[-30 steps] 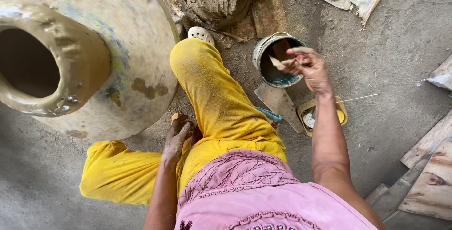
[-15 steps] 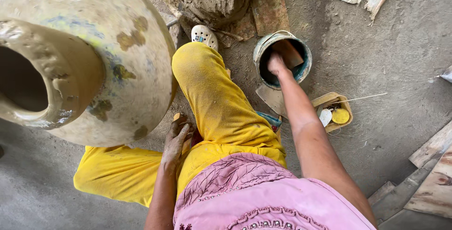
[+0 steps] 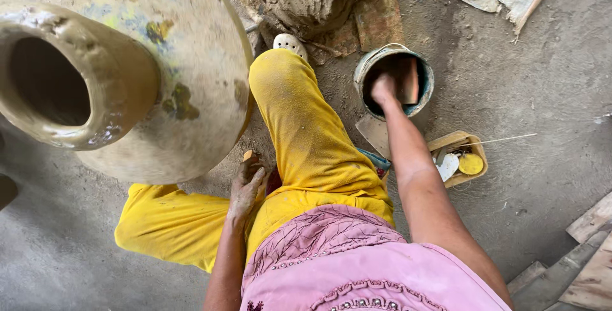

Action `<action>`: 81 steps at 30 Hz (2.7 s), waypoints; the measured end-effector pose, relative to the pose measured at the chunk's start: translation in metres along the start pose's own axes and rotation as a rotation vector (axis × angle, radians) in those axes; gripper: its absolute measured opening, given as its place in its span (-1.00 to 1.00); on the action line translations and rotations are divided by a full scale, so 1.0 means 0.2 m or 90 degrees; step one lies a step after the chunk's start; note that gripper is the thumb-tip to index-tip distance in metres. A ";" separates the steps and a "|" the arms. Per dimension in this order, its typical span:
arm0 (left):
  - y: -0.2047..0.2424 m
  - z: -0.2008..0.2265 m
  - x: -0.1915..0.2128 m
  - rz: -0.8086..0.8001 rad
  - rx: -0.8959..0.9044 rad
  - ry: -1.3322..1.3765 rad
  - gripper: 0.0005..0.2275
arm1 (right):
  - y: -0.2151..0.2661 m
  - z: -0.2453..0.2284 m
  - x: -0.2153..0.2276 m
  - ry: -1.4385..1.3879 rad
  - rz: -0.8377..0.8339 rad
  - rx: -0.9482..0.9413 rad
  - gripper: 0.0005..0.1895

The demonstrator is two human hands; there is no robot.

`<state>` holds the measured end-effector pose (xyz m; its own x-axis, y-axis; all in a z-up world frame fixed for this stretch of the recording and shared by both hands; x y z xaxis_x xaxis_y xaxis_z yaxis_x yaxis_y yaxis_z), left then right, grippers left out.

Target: The person shapes and smooths the neck and interior of a large clay pot by hand and with a cloth while sitting at a pottery wheel.

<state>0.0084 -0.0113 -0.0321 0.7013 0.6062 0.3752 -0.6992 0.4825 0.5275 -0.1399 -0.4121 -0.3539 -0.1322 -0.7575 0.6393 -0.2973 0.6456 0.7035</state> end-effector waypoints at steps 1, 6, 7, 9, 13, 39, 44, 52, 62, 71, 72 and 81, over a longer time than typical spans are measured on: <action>0.00 -0.01 0.01 0.002 0.000 0.002 -0.62 | -0.03 0.01 0.03 -0.002 0.017 -0.009 -0.66; 0.01 0.02 0.04 0.060 0.008 0.032 -0.61 | -0.04 0.03 0.06 0.001 0.023 -0.005 -0.70; 0.01 0.03 0.04 0.061 0.007 0.034 -0.61 | -0.03 0.03 0.05 0.004 0.013 0.002 -0.70; 0.01 0.08 0.04 0.027 -0.018 -0.059 -0.61 | -0.01 0.01 0.02 0.006 0.001 0.009 -0.72; 0.02 0.17 0.05 0.008 0.013 -0.094 -0.59 | -0.01 0.01 0.01 0.003 0.020 0.000 -0.74; 0.07 1.14 0.07 -0.136 -0.283 -0.342 -0.47 | 0.77 -0.09 0.77 -0.561 0.293 0.298 -0.84; 0.00 1.52 -0.24 -0.189 -0.432 -0.289 -0.52 | 0.98 -0.20 0.89 -0.540 0.097 0.260 -0.91; -0.17 1.54 -1.14 -0.386 -0.555 -0.424 -0.45 | 1.46 -0.18 1.21 -0.675 0.085 0.449 -0.39; -0.20 1.68 -1.31 -0.382 -0.788 -0.391 -0.92 | 1.60 -0.10 1.09 -0.244 0.520 0.599 -0.63; -0.03 1.93 -1.14 -0.377 -0.811 -0.117 -0.80 | 1.00 0.22 0.62 -0.328 0.168 0.450 -0.69; -0.01 1.95 -1.12 -0.358 -0.829 -0.101 -0.79 | 0.98 0.24 0.59 -0.327 0.163 0.449 -0.69; 0.01 2.08 -1.07 -0.266 -0.926 -0.027 -0.81 | 0.77 0.26 0.38 -0.164 0.175 0.460 -0.62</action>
<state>-0.0853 -0.4021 0.2058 0.8639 0.2652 0.4282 0.0395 0.8119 -0.5825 -0.2450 -0.3742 -0.2132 -0.4759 -0.6367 0.6067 -0.7478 0.6560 0.1019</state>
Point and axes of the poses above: each hand's wrist, its own y-axis away from the middle knuckle, its own x-axis out of the back of the hand, z = x × y, the point moved 3 cm from there along -y, towards the middle knuckle, and after that the axes turned 11 degrees about -x, right-handed, at the moved point
